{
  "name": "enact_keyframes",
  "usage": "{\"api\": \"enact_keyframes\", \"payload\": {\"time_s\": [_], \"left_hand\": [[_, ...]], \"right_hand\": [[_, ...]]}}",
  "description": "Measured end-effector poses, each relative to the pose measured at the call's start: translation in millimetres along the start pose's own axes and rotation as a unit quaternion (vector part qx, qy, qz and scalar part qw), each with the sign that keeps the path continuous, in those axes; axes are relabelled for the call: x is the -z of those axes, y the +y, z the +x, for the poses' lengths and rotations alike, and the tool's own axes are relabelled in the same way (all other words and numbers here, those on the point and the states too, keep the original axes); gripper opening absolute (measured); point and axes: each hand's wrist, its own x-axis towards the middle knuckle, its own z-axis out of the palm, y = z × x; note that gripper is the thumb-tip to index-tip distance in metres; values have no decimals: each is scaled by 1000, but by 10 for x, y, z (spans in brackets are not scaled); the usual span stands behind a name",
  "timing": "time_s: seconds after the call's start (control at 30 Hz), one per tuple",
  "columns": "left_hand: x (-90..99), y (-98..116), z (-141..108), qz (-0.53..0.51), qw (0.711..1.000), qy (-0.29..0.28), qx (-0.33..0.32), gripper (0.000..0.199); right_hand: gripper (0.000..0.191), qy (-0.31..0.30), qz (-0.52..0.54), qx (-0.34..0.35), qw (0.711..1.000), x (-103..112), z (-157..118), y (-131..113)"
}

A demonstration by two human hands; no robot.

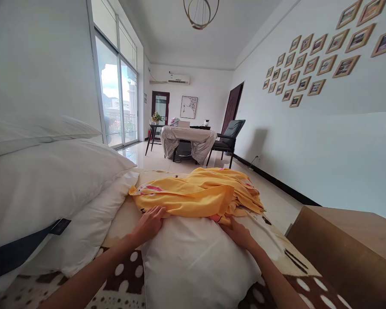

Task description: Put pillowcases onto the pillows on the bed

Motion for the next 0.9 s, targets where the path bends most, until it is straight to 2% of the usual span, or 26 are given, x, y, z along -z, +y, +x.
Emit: {"api": "enact_keyframes", "payload": {"time_s": [0.07, 0.1, 0.23, 0.33, 0.43, 0.57, 0.77, 0.9], "left_hand": [[-51, 17, 51, 16, 1000, 0, 5, 19], [-57, 0, 53, 26, 1000, 1, 8, 17], [18, -160, -70, 65, 997, 10, 43, 22], [55, -259, -248, 85, 993, 5, 80, 25], [28, -275, -458, 83, 993, -28, 78, 20], [-45, -290, -667, 83, 990, -97, 53, 25], [-260, -378, -623, 107, 976, -164, 99, 27], [-406, -312, -513, 92, 972, -183, 111, 27]], "right_hand": [[53, -16, 63, 27, 998, -74, 10, 44], [49, -10, 61, 33, 998, -94, 1, 65], [49, 27, -37, -13, 999, -84, -97, 89], [47, 24, -54, 21, 998, -60, -176, 42], [46, 20, -35, 48, 998, -71, -225, 15], [46, 6, 4, 60, 998, -126, -220, 55], [45, 7, 8, 0, 1000, -241, -207, 10], [44, 3, 22, -58, 998, -320, -263, -72]]}}
